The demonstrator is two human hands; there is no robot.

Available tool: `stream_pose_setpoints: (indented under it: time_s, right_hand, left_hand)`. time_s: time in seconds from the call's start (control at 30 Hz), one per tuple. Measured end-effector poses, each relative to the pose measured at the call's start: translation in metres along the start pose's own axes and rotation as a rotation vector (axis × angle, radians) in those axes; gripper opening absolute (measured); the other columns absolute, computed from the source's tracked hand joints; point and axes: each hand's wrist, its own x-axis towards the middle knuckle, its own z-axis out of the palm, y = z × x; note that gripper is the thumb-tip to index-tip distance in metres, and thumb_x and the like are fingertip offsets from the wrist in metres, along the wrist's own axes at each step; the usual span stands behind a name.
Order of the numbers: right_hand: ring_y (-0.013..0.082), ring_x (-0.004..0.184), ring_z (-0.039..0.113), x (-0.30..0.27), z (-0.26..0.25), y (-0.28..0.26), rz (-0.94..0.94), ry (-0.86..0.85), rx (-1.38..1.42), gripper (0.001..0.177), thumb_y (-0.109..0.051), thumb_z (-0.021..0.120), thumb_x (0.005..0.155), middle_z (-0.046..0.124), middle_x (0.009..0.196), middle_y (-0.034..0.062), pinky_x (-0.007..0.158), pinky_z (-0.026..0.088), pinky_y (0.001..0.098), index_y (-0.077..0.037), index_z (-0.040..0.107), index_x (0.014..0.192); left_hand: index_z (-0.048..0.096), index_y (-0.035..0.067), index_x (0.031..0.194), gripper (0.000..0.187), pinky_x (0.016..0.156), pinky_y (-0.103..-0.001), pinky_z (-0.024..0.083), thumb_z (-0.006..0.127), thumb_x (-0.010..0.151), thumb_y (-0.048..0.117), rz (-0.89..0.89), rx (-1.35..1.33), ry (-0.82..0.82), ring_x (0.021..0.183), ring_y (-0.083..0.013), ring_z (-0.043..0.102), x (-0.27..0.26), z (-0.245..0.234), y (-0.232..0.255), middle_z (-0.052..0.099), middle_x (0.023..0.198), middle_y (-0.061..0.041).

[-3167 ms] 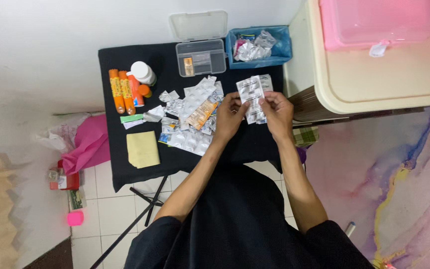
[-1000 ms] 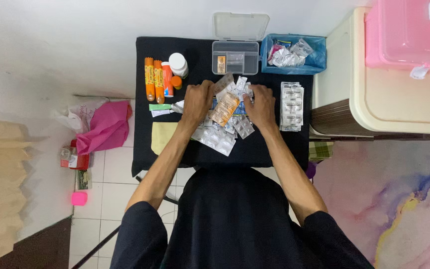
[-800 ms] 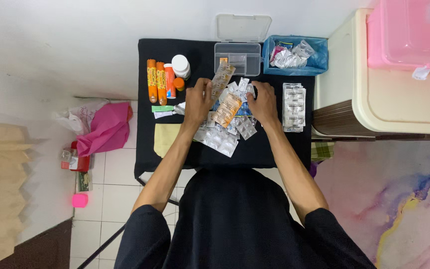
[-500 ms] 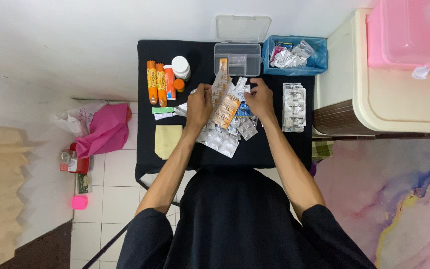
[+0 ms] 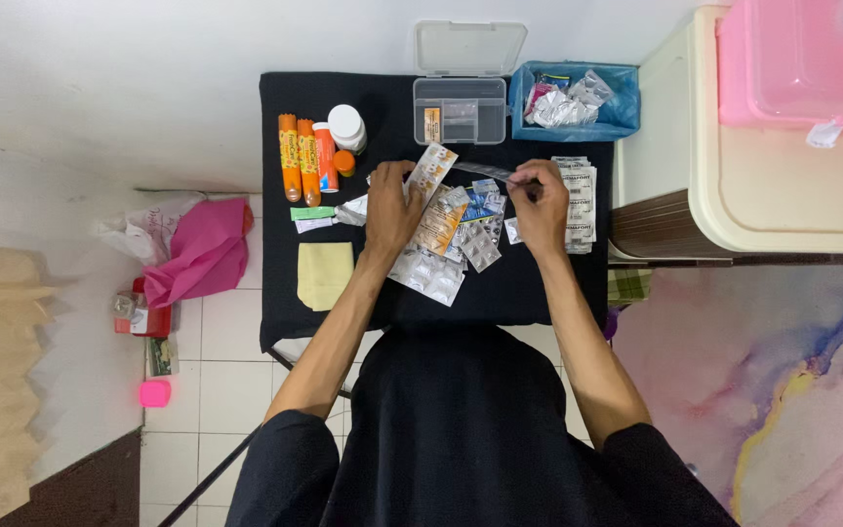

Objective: The person sorts medication blister packs and small pouches on a table, placing some into small plastic organizers and containers.

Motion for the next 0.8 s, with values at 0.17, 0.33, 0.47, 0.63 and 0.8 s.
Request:
stream_pose_setpoints:
  time_s: [0.17, 0.33, 0.47, 0.63, 0.8]
  right_hand:
    - [0.0204, 0.122, 0.055, -0.017, -0.008, -0.008, -0.289, 0.042, -0.218, 0.023, 0.021, 0.067, 0.083, 0.052, 0.124, 0.0121, 0.106, 0.048, 0.0351, -0.001, 0.065, 0.090]
    - [0.0178, 0.120, 0.056, -0.023, -0.009, -0.009, -0.220, -0.063, 0.104, 0.025, 0.023, 0.061, 0.087, 0.051, 0.126, 0.0106, 0.104, 0.051, 0.0315, -0.001, 0.064, 0.093]
    - [0.0158, 0.109, 0.064, -0.029, -0.013, -0.007, -0.117, -0.137, 0.187, 0.025, 0.022, 0.056, 0.091, 0.061, 0.117, 0.0095, 0.097, 0.054, 0.0296, 0.000, 0.066, 0.096]
    - [0.0114, 0.089, 0.063, -0.037, -0.022, -0.001, 0.069, -0.170, 0.175, 0.025, 0.017, 0.053, 0.092, 0.069, 0.103, 0.0087, 0.077, 0.051, 0.0270, 0.002, 0.072, 0.097]
    - [0.0084, 0.086, 0.067, -0.034, -0.012, -0.003, 0.126, -0.072, 0.303, 0.029, 0.003, 0.066, 0.096, 0.073, 0.102, 0.0081, 0.071, 0.057, 0.0224, -0.002, 0.054, 0.122]
  left_hand:
    - [0.064, 0.000, 0.125, 0.035, 0.076, -0.038, 0.057, 0.066, 0.102, 0.027, -0.298, -0.280, -0.190, 0.095, -0.0254, 0.071, 0.006, 0.009, 0.023, 0.071, 0.112, -0.017]
    - [0.055, -0.001, 0.143, 0.052, 0.087, -0.038, 0.061, 0.067, 0.103, 0.030, -0.311, -0.562, -0.225, 0.108, -0.0237, 0.070, 0.008, 0.012, 0.040, 0.069, 0.124, -0.018]
    - [0.045, -0.001, 0.146, 0.060, 0.080, -0.032, 0.061, 0.072, 0.095, 0.017, -0.347, -0.750, -0.241, 0.094, -0.0197, 0.071, 0.007, 0.010, 0.048, 0.067, 0.116, -0.018]
    - [0.059, -0.002, 0.131, 0.035, 0.073, -0.025, 0.061, 0.068, 0.099, 0.009, -0.371, -0.809, -0.208, 0.085, -0.0125, 0.072, -0.001, 0.017, 0.040, 0.073, 0.107, -0.013]
    - [0.065, -0.004, 0.111, 0.023, 0.075, -0.027, 0.062, 0.073, 0.097, 0.012, -0.436, -0.872, -0.368, 0.084, -0.0108, 0.074, -0.009, 0.015, 0.026, 0.077, 0.096, -0.009]
